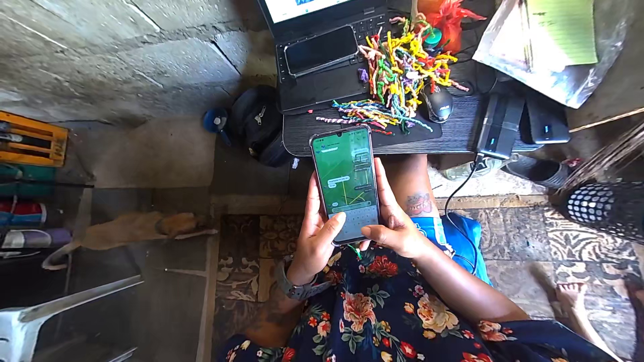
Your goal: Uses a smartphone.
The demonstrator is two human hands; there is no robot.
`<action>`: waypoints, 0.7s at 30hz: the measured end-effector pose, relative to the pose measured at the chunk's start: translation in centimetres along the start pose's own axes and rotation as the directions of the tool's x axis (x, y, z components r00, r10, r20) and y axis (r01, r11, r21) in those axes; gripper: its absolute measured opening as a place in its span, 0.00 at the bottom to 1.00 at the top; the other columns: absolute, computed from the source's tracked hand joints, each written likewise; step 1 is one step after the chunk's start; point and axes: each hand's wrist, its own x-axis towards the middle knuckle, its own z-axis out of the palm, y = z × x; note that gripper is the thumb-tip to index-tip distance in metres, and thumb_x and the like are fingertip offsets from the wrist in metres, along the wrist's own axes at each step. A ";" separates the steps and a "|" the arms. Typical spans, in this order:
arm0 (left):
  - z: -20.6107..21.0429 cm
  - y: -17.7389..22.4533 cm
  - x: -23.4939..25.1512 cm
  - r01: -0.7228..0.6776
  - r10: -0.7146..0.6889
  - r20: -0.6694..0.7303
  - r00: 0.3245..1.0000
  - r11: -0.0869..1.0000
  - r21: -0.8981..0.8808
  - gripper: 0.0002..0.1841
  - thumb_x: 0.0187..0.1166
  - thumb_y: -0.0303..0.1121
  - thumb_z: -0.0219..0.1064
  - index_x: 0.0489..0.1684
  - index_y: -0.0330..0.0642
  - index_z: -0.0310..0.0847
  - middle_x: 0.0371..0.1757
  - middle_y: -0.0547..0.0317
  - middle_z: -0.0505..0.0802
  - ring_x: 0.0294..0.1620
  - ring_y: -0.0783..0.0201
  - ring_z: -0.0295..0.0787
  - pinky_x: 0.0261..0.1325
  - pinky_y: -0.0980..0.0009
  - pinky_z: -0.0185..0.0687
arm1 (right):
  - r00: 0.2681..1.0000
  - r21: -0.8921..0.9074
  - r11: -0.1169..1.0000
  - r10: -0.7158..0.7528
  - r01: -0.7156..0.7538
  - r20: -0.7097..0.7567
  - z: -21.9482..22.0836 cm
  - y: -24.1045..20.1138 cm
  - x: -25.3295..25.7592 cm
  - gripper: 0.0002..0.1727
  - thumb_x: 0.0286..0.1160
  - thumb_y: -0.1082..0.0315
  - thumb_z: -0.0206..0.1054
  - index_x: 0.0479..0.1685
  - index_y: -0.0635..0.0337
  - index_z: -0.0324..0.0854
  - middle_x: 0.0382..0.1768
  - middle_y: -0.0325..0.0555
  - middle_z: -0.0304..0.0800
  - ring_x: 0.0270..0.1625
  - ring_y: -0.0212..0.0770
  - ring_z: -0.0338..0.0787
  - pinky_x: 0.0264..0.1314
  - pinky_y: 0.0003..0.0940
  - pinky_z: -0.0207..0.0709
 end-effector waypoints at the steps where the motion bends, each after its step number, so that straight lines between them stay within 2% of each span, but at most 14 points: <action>1: 0.0 0.0 0.0 -0.001 0.001 0.010 1.000 1.000 -0.004 0.42 0.83 0.20 0.53 0.96 0.61 0.35 0.81 0.60 0.76 0.75 0.60 0.81 0.76 0.57 0.80 | 1.000 0.005 1.000 -0.004 0.004 0.006 0.0 0.0 0.0 0.59 0.74 0.70 0.66 0.95 0.31 0.19 0.77 0.39 0.75 0.55 0.33 0.92 0.37 0.24 0.91; 5: 0.0 0.0 0.0 -0.005 0.004 0.019 1.000 1.000 0.011 0.44 0.80 0.18 0.54 0.96 0.60 0.35 0.81 0.60 0.76 0.75 0.60 0.81 0.76 0.57 0.81 | 1.000 0.001 1.000 -0.005 0.005 0.001 0.0 -0.1 -0.1 0.61 0.72 0.72 0.67 0.95 0.34 0.18 0.79 0.40 0.72 0.58 0.33 0.92 0.40 0.25 0.92; 9: 0.0 0.1 -0.1 -0.008 0.006 0.030 1.000 0.997 0.078 0.49 0.76 0.15 0.56 0.96 0.56 0.29 0.82 0.59 0.75 0.75 0.61 0.81 0.77 0.58 0.80 | 1.000 -0.065 0.998 0.000 0.000 0.001 0.1 -0.4 0.0 0.65 0.66 0.77 0.68 0.95 0.37 0.17 0.80 0.40 0.71 0.59 0.30 0.91 0.44 0.25 0.92; 11: -0.1 0.1 -0.3 -0.015 0.012 0.060 0.998 0.999 0.044 0.49 0.75 0.15 0.56 0.96 0.58 0.30 0.82 0.60 0.75 0.75 0.61 0.81 0.77 0.58 0.80 | 1.000 -0.075 0.997 0.008 -0.009 -0.007 0.3 -0.5 -0.1 0.64 0.65 0.79 0.65 0.95 0.37 0.17 0.78 0.39 0.72 0.57 0.29 0.91 0.42 0.24 0.91; 15: -0.4 0.0 -0.4 -0.020 0.032 0.161 0.986 0.997 -0.075 0.51 0.73 0.17 0.57 0.96 0.65 0.32 0.83 0.62 0.74 0.76 0.61 0.80 0.77 0.56 0.79 | 1.000 -0.040 0.999 0.012 -0.013 -0.015 0.1 -0.4 -0.4 0.57 0.74 0.74 0.60 0.95 0.34 0.18 0.76 0.38 0.76 0.49 0.30 0.93 0.35 0.23 0.91; 16: -0.4 0.0 -0.5 -0.019 0.033 0.172 0.985 0.996 -0.082 0.51 0.73 0.17 0.57 0.96 0.65 0.32 0.84 0.62 0.74 0.77 0.60 0.79 0.77 0.56 0.79 | 0.999 -0.042 0.999 0.019 -0.020 -0.029 0.1 -0.5 -0.4 0.57 0.75 0.74 0.60 0.95 0.34 0.19 0.74 0.38 0.77 0.48 0.30 0.93 0.33 0.23 0.90; 18: -0.4 0.0 -0.5 -0.024 0.038 0.192 0.981 0.997 -0.075 0.51 0.73 0.16 0.57 0.96 0.64 0.30 0.84 0.63 0.73 0.78 0.61 0.77 0.79 0.57 0.76 | 0.998 -0.049 0.998 0.021 -0.024 -0.063 0.3 -0.7 -0.3 0.58 0.77 0.68 0.68 0.95 0.34 0.20 0.74 0.38 0.77 0.46 0.29 0.93 0.32 0.21 0.89; 21: -0.4 -0.1 -0.5 -0.023 0.042 0.184 0.982 0.995 -0.102 0.52 0.71 0.15 0.56 0.96 0.63 0.31 0.84 0.62 0.73 0.78 0.61 0.77 0.79 0.57 0.76 | 0.993 -0.087 0.996 0.016 -0.027 -0.120 0.8 -0.9 -0.1 0.60 0.75 0.69 0.72 0.96 0.35 0.24 0.72 0.38 0.79 0.42 0.27 0.93 0.28 0.19 0.87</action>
